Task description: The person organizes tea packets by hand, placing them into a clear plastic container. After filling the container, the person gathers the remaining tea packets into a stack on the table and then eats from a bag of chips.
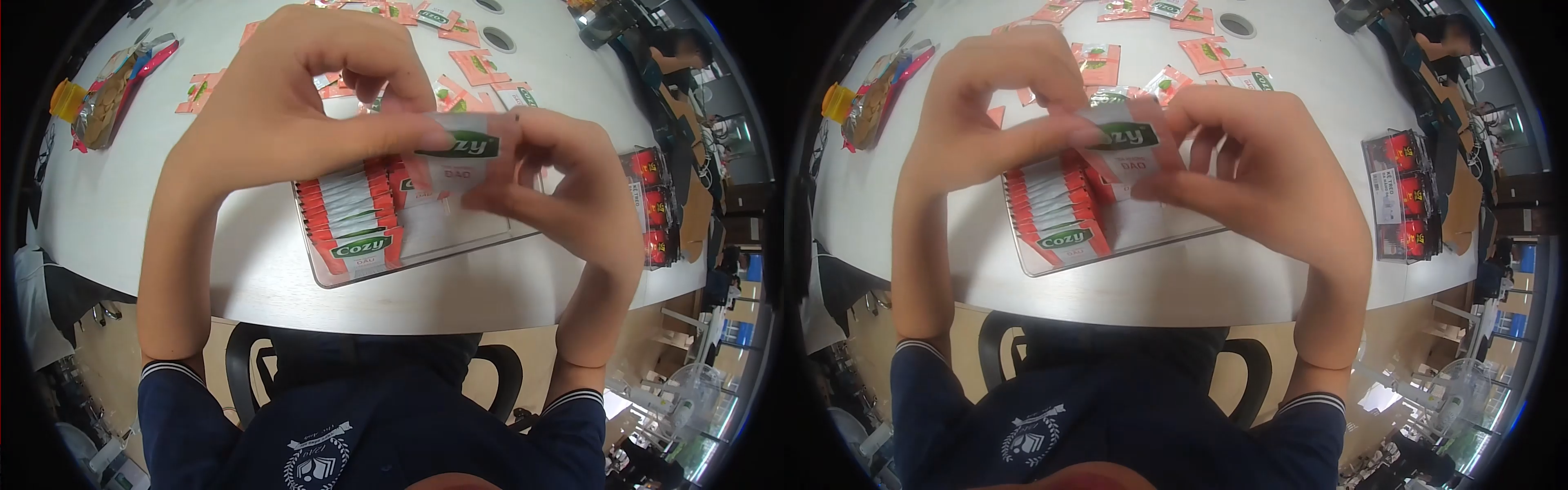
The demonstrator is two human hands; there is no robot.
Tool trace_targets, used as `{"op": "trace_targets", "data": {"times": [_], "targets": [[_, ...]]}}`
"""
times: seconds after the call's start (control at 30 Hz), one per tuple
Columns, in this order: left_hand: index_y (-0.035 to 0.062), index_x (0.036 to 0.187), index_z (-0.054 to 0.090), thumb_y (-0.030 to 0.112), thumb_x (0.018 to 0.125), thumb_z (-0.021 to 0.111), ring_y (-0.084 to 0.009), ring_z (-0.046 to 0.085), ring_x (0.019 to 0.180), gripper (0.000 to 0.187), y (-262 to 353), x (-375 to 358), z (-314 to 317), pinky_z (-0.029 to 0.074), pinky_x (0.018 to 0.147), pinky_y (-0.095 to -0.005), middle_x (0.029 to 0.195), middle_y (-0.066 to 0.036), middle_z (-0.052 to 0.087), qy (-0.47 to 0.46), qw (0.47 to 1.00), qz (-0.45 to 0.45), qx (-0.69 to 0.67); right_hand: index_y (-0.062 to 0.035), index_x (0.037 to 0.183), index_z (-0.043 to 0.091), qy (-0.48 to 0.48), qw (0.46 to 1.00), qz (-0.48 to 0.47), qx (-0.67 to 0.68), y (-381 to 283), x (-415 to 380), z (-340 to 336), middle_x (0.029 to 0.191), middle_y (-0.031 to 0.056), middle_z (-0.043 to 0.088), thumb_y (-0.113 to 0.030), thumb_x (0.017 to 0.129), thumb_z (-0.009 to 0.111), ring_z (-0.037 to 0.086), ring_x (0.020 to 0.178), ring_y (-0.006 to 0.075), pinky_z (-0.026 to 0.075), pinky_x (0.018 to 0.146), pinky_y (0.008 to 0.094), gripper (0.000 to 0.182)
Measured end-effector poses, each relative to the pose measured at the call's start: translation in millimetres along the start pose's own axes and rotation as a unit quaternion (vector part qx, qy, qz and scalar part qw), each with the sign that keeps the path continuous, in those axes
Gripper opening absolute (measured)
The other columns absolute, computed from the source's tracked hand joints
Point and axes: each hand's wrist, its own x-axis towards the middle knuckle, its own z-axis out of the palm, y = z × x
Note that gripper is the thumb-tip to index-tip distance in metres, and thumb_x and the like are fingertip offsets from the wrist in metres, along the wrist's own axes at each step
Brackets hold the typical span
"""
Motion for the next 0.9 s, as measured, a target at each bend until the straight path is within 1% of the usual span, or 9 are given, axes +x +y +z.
{"op": "trace_targets", "data": {"times": [0.07, 0.17, 0.23, 0.33, 0.43, 0.5, 0.63, 0.8, 0.9], "targets": [[0.005, 0.081, 0.074, 0.003, 0.07, 0.088, -0.0194, 0.063, 0.074, 0.018, 0.7, -2.4, 3.8, 0.046, 0.071, -0.0342, 0.079, -0.005, 0.071, 0.007, 1.0, -0.009, -0.008, 0.0026, 0.11, 0.072, 0.023, 0.995, -0.068, -0.075, -4.6, 0.1, -1.8, 0.094, 0.0043, 0.072, 0.013, 0.079, 0.079, 0.071, 0.084, 0.0114, 0.057, 0.074, 0.0237, 0.034], [0.0057, 0.08, 0.074, 0.003, 0.07, 0.088, -0.0188, 0.062, 0.072, 0.017, -1.8, -8.8, 14.9, 0.045, 0.069, -0.0329, 0.077, -0.004, 0.07, 0.032, 0.998, -0.014, -0.046, 0.0014, 0.103, 0.072, 0.055, 0.993, -0.083, -0.064, -5.5, -1.8, -0.3, 0.091, 0.0028, 0.071, 0.012, 0.075, 0.082, 0.07, 0.08, 0.0103, 0.056, 0.07, 0.0241, 0.031], [0.0057, 0.08, 0.074, 0.003, 0.07, 0.088, -0.0183, 0.061, 0.071, 0.018, -0.7, -8.7, 16.0, 0.044, 0.067, -0.032, 0.077, -0.004, 0.069, 0.032, 0.998, -0.009, -0.049, 0.0013, 0.101, 0.072, 0.058, 0.99, -0.105, -0.067, 3.7, -2.3, 0.6, 0.092, 0.0022, 0.071, 0.01, 0.077, 0.082, 0.071, 0.081, 0.0105, 0.057, 0.069, 0.0248, 0.028], [0.0053, 0.08, 0.073, 0.009, 0.072, 0.088, -0.0191, 0.061, 0.073, 0.017, -1.7, -8.3, 13.4, 0.044, 0.07, -0.0317, 0.075, -0.004, 0.068, 0.01, 0.999, -0.011, -0.046, -0.0001, 0.099, 0.072, 0.022, 0.996, -0.045, -0.068, 2.6, -2.2, 5.1, 0.089, 0.0035, 0.072, 0.007, 0.08, 0.082, 0.073, 0.08, 0.012, 0.059, 0.068, 0.0261, 0.023], [0.0042, 0.076, 0.071, 0.016, 0.079, 0.084, -0.0192, 0.058, 0.076, 0.018, -7.0, -1.2, 1.9, 0.042, 0.072, -0.0322, 0.073, -0.005, 0.065, 0.017, 1.0, 0.008, -0.014, -0.0017, 0.095, 0.066, 0.018, 0.997, -0.031, -0.065, 8.2, -1.3, 15.8, 0.083, 0.0114, 0.07, 0.002, 0.084, 0.076, 0.071, 0.071, 0.0251, 0.053, 0.062, 0.0367, 0.015], [0.0056, 0.083, 0.077, 0.023, 0.082, 0.086, -0.0155, 0.063, 0.071, 0.02, -19.9, -4.8, 3.4, 0.045, 0.068, -0.0295, 0.072, -0.004, 0.07, 0.022, 0.998, -0.013, -0.051, -0.0012, 0.092, 0.064, 0.02, 0.996, -0.021, -0.089, 8.9, -0.3, 21.5, 0.082, 0.0143, 0.069, -0.001, 0.084, 0.076, 0.07, 0.073, 0.031, 0.053, 0.065, 0.0397, 0.015], [0.0061, 0.081, 0.079, 0.025, 0.084, 0.087, -0.0146, 0.065, 0.068, 0.021, -26.9, -8.0, 4.3, 0.045, 0.066, -0.029, 0.073, -0.004, 0.073, 0.026, 0.997, -0.031, -0.066, -0.0014, 0.089, 0.062, 0.025, 0.985, -0.04, -0.164, 15.1, -0.2, 29.3, 0.08, 0.0172, 0.067, -0.006, 0.084, 0.077, 0.066, 0.076, 0.0392, 0.052, 0.07, 0.0463, 0.017], [0.0054, 0.079, 0.078, 0.024, 0.084, 0.086, -0.0155, 0.065, 0.066, 0.021, -12.8, -0.8, 0.7, 0.045, 0.065, -0.0296, 0.073, -0.005, 0.074, 0.04, 0.998, -0.025, -0.048, -0.0014, 0.091, 0.06, 0.034, 0.974, -0.051, -0.219, 12.0, -0.5, 35.5, 0.079, 0.0182, 0.066, -0.01, 0.085, 0.077, 0.066, 0.078, 0.0411, 0.051, 0.07, 0.05, 0.021], [0.0049, 0.078, 0.078, 0.023, 0.084, 0.086, -0.016, 0.064, 0.066, 0.021, -24.1, -5.4, 3.4, 0.045, 0.065, -0.0301, 0.072, -0.005, 0.073, 0.044, 0.998, -0.016, -0.052, -0.0009, 0.091, 0.059, 0.044, 0.966, -0.057, -0.25, 9.9, -2.3, 37.1, 0.077, 0.0185, 0.065, -0.012, 0.085, 0.078, 0.066, 0.078, 0.041, 0.052, 0.07, 0.0502, 0.022]]}}
